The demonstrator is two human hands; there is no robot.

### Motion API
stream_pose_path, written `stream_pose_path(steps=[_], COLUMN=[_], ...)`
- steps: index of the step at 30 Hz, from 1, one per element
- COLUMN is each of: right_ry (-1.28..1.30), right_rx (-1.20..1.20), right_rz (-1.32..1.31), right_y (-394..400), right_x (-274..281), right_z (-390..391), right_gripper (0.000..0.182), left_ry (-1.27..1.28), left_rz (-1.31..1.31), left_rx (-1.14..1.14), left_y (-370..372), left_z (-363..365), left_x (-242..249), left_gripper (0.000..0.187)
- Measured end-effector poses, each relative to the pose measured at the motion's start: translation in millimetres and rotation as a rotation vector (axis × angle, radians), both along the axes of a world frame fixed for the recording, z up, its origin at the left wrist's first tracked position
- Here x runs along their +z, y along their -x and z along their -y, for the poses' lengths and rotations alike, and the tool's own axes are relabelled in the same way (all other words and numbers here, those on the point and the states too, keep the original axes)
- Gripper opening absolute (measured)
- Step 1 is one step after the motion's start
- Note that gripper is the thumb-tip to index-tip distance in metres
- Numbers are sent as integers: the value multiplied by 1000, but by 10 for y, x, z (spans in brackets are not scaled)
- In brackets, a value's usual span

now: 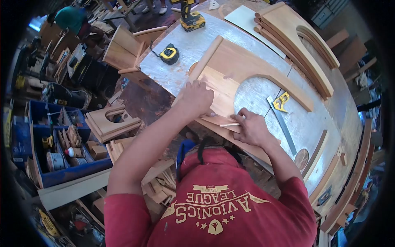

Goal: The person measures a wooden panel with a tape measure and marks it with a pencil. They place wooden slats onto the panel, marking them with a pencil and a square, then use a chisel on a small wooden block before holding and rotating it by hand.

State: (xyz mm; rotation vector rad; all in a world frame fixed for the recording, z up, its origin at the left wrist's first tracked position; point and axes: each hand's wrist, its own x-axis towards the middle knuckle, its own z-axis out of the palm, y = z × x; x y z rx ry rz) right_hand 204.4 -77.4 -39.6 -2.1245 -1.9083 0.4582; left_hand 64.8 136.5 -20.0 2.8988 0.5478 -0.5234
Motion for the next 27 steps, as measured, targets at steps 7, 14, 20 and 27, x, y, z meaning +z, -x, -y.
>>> stream_pose_path(steps=[7,14,20,27], right_ry=[-698,-703,-758,-629], right_rx=[-238,-566,-413,-573], right_rz=[-296,-765,-561,-680], right_y=[501,1525,1865,2000], right_x=[361,-237,-490,-581], right_z=[339,195,-418,-679], right_gripper=[21,12,13,14], left_ry=[-28,58,-13,-31], left_rz=[55,-43,-45,-65], left_rx=[-133,-212,-392,-381], left_y=[-69,-86,-170,-178], left_z=[-19,-15,-65,-8], left_x=[-10,89,78,179], left_gripper=[59,57,55,58])
